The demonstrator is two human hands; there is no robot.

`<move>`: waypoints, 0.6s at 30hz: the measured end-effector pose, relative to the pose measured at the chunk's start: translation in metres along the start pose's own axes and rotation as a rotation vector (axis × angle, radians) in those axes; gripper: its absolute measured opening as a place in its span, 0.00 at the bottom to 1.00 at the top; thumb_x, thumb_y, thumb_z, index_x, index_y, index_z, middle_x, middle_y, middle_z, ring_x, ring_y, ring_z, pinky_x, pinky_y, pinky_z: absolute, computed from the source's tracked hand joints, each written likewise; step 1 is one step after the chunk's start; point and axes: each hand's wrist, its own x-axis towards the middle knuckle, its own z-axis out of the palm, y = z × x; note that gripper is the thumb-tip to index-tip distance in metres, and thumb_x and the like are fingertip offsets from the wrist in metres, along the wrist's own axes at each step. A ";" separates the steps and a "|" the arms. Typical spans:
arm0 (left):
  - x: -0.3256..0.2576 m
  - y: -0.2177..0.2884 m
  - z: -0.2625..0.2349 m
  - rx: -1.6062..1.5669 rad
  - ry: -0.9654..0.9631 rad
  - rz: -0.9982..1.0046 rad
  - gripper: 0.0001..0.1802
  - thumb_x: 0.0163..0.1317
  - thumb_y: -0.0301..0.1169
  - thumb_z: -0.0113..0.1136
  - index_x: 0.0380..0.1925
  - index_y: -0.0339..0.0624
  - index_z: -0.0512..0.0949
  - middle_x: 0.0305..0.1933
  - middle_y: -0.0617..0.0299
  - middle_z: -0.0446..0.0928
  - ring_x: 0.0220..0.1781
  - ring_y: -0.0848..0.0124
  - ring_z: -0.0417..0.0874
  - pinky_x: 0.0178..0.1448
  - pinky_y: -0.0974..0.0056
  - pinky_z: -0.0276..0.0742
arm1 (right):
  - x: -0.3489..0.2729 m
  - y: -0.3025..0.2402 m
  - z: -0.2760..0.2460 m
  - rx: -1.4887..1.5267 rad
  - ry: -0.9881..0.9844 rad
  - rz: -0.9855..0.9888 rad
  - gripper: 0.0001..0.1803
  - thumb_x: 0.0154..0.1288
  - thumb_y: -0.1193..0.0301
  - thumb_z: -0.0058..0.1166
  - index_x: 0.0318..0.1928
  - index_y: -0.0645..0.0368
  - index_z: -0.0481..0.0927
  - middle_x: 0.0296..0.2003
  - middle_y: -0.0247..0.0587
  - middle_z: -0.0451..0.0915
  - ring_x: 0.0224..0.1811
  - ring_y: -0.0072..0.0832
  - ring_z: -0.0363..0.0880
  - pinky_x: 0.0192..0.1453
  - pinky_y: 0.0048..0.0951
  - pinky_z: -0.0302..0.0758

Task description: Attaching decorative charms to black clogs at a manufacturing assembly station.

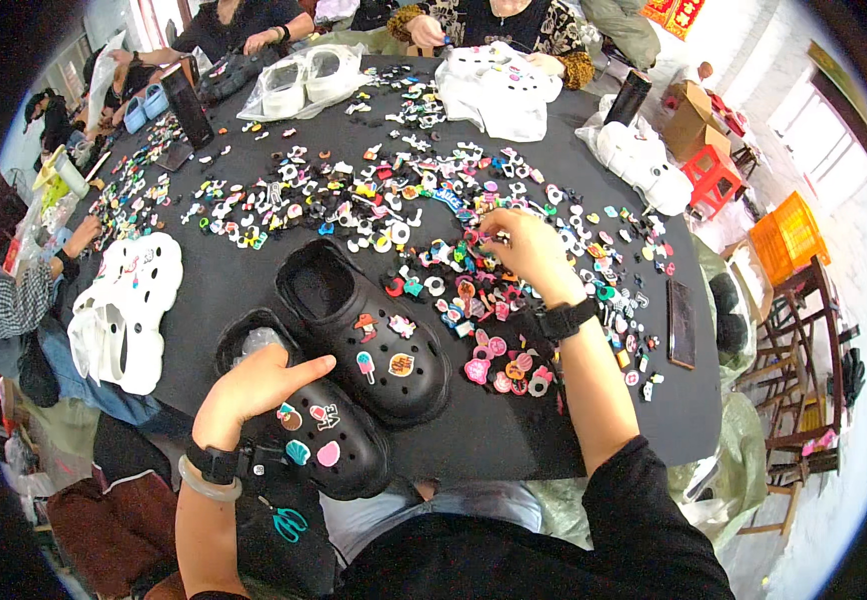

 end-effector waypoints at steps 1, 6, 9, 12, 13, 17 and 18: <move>-0.002 -0.001 -0.001 -0.026 -0.005 0.014 0.39 0.58 0.59 0.57 0.37 0.22 0.79 0.31 0.40 0.81 0.34 0.58 0.85 0.39 0.58 0.76 | -0.003 -0.001 -0.002 0.024 0.023 -0.020 0.11 0.52 0.69 0.64 0.39 0.47 0.82 0.37 0.38 0.81 0.44 0.39 0.80 0.47 0.37 0.77; 0.000 -0.001 -0.007 0.016 -0.077 -0.034 0.39 0.59 0.60 0.56 0.36 0.22 0.78 0.31 0.40 0.81 0.35 0.58 0.85 0.40 0.58 0.76 | -0.016 -0.011 0.000 0.058 -0.068 -0.110 0.11 0.51 0.69 0.64 0.38 0.48 0.85 0.36 0.37 0.81 0.43 0.38 0.81 0.47 0.37 0.77; 0.001 -0.007 -0.002 -0.037 -0.009 0.093 0.40 0.58 0.60 0.57 0.33 0.21 0.78 0.26 0.43 0.80 0.31 0.60 0.84 0.37 0.59 0.75 | -0.019 -0.013 0.006 0.013 -0.072 -0.074 0.11 0.51 0.68 0.65 0.38 0.50 0.85 0.36 0.37 0.82 0.41 0.36 0.82 0.46 0.35 0.77; -0.001 -0.004 -0.002 -0.098 -0.022 0.126 0.40 0.58 0.60 0.57 0.34 0.21 0.78 0.27 0.44 0.80 0.33 0.61 0.84 0.38 0.59 0.75 | -0.016 -0.019 0.004 0.006 -0.081 -0.005 0.12 0.50 0.68 0.65 0.38 0.50 0.84 0.34 0.38 0.83 0.37 0.38 0.82 0.43 0.35 0.78; 0.000 -0.005 -0.003 -0.099 -0.020 0.124 0.40 0.58 0.60 0.57 0.34 0.21 0.78 0.27 0.44 0.80 0.33 0.61 0.84 0.38 0.59 0.75 | -0.015 -0.022 0.003 0.058 -0.074 0.031 0.11 0.52 0.70 0.66 0.39 0.52 0.84 0.31 0.36 0.83 0.33 0.32 0.83 0.39 0.30 0.78; 0.001 -0.007 -0.002 -0.069 -0.086 0.041 0.39 0.58 0.60 0.57 0.41 0.24 0.78 0.35 0.43 0.82 0.39 0.61 0.84 0.44 0.60 0.76 | -0.025 -0.039 -0.015 0.839 -0.194 0.123 0.11 0.62 0.74 0.62 0.45 0.59 0.81 0.34 0.29 0.83 0.35 0.14 0.78 0.40 0.19 0.74; 0.002 -0.005 -0.001 -0.107 -0.090 0.081 0.39 0.58 0.60 0.57 0.43 0.24 0.77 0.36 0.43 0.82 0.41 0.61 0.84 0.46 0.60 0.76 | -0.032 -0.045 -0.023 0.833 -0.188 0.133 0.11 0.62 0.74 0.62 0.45 0.59 0.81 0.34 0.29 0.83 0.35 0.14 0.78 0.40 0.19 0.74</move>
